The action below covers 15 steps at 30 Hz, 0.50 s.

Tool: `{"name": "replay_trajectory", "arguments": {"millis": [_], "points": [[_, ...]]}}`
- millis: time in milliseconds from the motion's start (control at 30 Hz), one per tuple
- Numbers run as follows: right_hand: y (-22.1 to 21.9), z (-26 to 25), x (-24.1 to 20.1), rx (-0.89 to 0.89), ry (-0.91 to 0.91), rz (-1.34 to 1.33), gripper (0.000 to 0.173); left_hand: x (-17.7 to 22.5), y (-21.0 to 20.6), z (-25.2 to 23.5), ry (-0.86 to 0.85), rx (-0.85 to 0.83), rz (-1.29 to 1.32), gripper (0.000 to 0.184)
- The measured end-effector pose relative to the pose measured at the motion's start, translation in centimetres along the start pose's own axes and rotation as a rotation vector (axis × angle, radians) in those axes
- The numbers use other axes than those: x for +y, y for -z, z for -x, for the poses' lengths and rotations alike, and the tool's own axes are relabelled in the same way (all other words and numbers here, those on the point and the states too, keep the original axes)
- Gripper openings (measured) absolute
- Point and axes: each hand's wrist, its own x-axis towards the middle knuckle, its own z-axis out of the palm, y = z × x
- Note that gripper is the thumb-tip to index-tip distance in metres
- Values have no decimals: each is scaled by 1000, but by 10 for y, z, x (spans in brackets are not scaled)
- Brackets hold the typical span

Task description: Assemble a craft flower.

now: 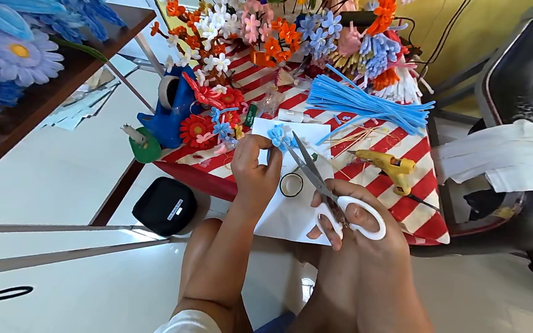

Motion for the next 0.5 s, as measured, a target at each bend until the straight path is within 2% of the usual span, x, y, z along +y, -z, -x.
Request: {"name": "replay_trajectory", "arguments": {"millis": [200, 367, 500], "points": [[2, 1, -1, 7, 8, 18, 33, 1, -1, 1, -12, -16, 5, 2], [1, 2, -2, -3, 16, 22, 32, 2, 1, 1, 165, -57, 175, 3], [0, 1, -2, -14, 2, 18, 32, 2, 1, 1, 169, -55, 198, 3]]}}
